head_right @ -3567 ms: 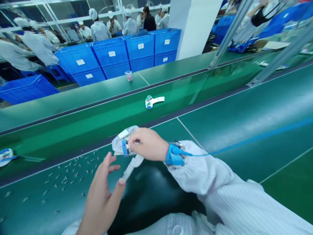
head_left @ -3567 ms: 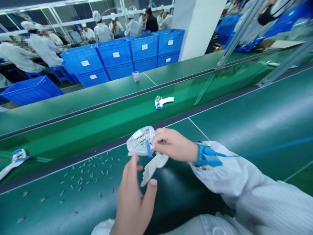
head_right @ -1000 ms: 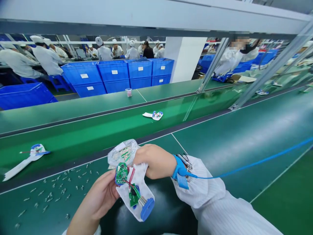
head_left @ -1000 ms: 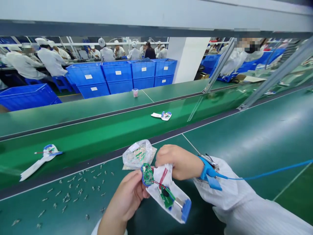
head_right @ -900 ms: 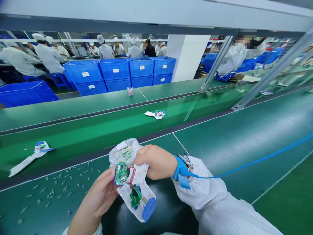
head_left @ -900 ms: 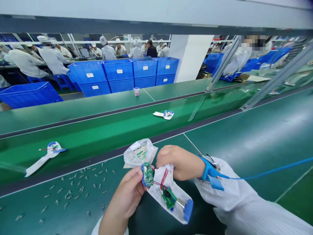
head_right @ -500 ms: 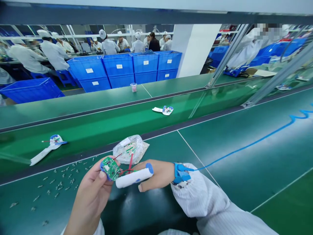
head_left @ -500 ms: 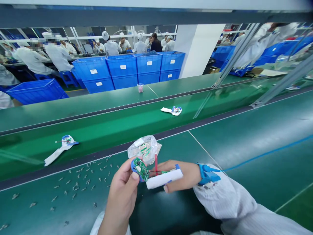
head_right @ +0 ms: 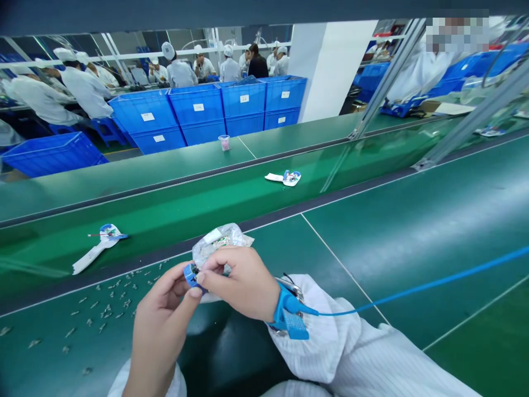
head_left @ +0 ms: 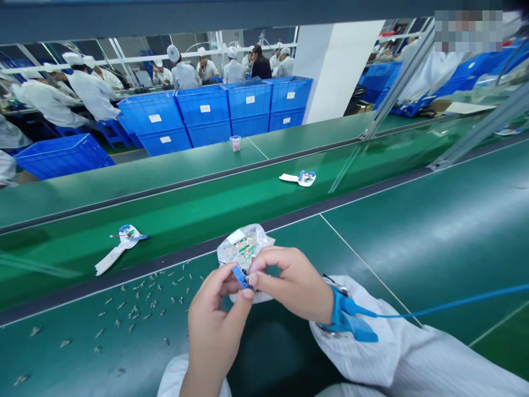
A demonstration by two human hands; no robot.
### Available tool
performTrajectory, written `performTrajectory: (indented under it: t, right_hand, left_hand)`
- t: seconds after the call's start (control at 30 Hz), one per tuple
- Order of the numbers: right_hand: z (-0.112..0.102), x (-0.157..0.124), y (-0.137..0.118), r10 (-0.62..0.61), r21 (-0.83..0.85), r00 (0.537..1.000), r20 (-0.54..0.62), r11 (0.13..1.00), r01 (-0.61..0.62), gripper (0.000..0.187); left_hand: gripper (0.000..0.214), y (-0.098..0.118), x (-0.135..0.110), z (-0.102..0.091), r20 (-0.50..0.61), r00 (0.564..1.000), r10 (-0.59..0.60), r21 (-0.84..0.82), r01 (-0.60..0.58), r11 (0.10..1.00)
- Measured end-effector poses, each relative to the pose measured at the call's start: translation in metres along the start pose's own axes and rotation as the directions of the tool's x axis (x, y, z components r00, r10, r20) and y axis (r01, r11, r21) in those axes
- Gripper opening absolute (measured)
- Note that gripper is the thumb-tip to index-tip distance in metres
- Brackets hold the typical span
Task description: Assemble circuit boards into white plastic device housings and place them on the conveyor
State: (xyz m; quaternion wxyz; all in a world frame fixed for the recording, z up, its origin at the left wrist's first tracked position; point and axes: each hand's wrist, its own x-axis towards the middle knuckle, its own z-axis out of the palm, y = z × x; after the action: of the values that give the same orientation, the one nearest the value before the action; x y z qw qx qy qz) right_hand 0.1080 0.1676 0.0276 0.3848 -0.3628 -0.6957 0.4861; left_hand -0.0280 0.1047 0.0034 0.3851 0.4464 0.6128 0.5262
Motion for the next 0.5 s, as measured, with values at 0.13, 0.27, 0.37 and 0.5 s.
performTrajectory:
  t: [0.13, 0.27, 0.37, 0.5]
  right_hand:
    - [0.004, 0.003, 0.006, 0.108, 0.091, 0.994, 0.024, 0.99, -0.11, 0.011]
    - [0.004, 0.005, 0.008, 0.098, 0.184, 0.994, 0.051, 0.977, -0.106, 0.012]
    - [0.0, 0.007, 0.01, 0.055, 0.176, 0.998, 0.015, 0.983, -0.057, 0.014]
    - [-0.012, 0.014, 0.019, 0.109, 0.036, 0.991, -0.082, 0.994, -0.107, 0.018]
  left_hand:
    - [0.03, -0.004, 0.001, -0.001, 0.006, 0.997, 0.082, 0.098, -0.082, 0.992]
    - [0.029, -0.006, 0.002, -0.001, -0.007, 0.993, 0.117, 0.101, -0.116, 0.988]
    - [0.029, -0.007, 0.002, -0.002, -0.032, 0.991, 0.129, 0.05, -0.127, 0.991]
    - [0.028, -0.009, 0.001, -0.005, -0.106, 0.979, 0.172, -0.021, -0.175, 0.984]
